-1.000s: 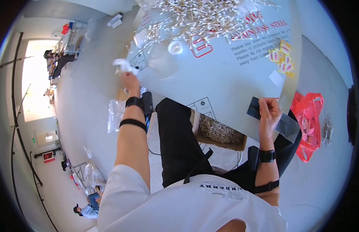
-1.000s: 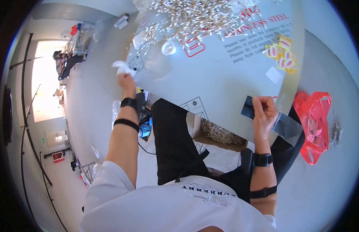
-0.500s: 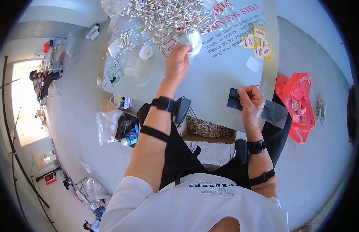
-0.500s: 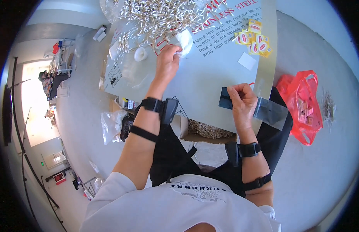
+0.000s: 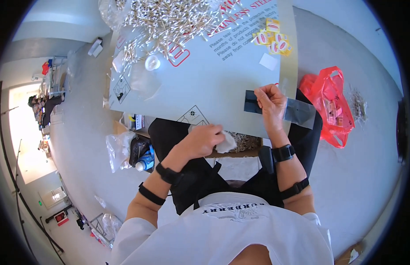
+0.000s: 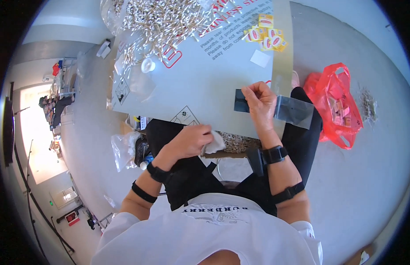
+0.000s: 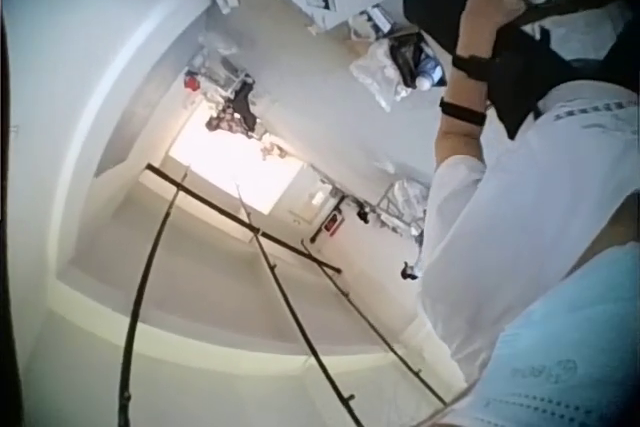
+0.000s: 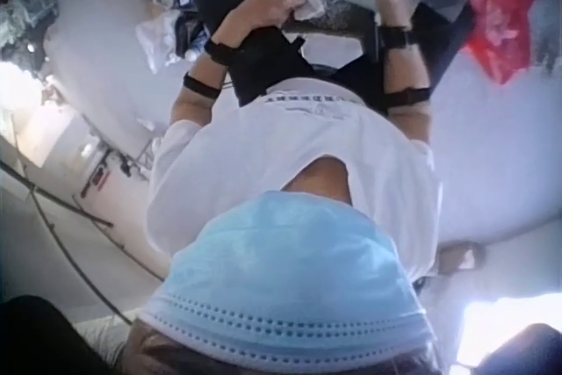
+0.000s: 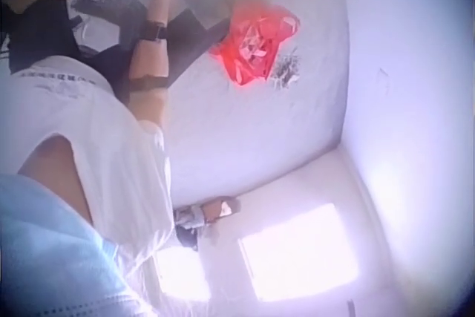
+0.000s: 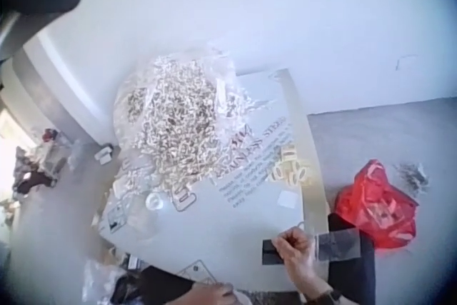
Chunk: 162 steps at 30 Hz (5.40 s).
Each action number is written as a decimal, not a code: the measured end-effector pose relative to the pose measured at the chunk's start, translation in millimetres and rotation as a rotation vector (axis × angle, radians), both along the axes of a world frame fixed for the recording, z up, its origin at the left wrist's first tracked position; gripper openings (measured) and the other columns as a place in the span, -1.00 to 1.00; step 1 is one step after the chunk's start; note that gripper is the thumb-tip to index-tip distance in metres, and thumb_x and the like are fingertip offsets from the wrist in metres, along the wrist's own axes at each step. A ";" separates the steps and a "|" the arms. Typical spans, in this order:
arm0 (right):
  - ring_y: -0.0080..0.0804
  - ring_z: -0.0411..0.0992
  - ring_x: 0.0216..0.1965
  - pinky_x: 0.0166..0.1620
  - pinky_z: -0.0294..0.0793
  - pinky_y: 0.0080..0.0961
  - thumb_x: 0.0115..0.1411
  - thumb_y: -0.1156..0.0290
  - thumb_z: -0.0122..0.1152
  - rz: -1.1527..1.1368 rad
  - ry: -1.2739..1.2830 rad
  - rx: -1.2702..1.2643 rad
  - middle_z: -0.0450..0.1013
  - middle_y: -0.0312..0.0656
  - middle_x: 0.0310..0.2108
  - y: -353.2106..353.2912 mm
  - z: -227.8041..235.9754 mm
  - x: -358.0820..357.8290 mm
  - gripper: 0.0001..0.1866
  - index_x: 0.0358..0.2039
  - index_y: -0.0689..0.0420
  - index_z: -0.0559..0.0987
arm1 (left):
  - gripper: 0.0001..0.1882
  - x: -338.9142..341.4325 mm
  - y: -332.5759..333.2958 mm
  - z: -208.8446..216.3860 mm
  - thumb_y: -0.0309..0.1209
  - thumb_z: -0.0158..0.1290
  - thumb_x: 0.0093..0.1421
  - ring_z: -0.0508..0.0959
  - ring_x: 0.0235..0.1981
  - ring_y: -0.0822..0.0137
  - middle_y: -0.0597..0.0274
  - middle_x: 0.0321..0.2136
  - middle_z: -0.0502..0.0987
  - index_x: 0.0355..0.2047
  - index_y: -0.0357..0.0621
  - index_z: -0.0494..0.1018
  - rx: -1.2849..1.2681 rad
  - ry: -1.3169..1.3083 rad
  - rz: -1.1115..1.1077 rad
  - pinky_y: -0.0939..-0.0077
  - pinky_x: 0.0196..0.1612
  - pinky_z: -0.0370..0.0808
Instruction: Sorting a large pile of cotton swabs and placing them into small clear plastic bags.
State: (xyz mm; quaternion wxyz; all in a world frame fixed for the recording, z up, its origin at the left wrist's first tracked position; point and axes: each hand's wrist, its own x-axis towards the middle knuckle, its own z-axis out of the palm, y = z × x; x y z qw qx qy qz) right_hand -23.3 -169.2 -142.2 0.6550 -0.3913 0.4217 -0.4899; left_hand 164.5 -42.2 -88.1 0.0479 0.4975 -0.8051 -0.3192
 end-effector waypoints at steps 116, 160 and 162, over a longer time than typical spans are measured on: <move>-0.21 0.38 -0.47 -0.45 0.39 -0.32 -0.19 0.58 0.10 0.209 0.817 -0.825 0.29 -0.23 -0.56 -53.0 5.2 49.9 -0.90 -0.60 0.10 0.42 | -0.44 94.7 -186.4 -12.3 -0.69 0.05 0.01 0.43 -0.03 0.27 0.02 0.01 0.38 0.08 -0.36 0.26 -0.357 0.653 1.024 0.49 -0.02 0.43; -0.13 0.37 -0.40 -0.32 0.38 -0.29 -0.08 0.58 0.13 0.227 0.789 -0.839 0.33 -0.12 -0.50 -39.1 8.7 48.9 -0.94 -0.53 0.18 0.47 | -0.79 48.8 -175.1 -36.4 -0.58 -0.01 -0.07 0.41 -0.31 0.10 0.13 -0.50 0.39 -0.42 -0.07 0.54 -0.788 -0.021 0.532 0.25 -0.21 0.37; -0.14 0.36 -0.42 -0.34 0.37 -0.31 -0.10 0.63 0.10 0.214 0.803 -0.853 0.33 -0.11 -0.49 -38.3 7.0 48.3 -0.92 -0.53 0.20 0.48 | -0.89 48.8 -178.4 -43.9 -0.46 -0.01 -0.07 0.45 -0.25 0.08 0.09 -0.43 0.44 -0.50 -0.13 0.50 -0.719 -0.054 0.504 0.24 -0.16 0.40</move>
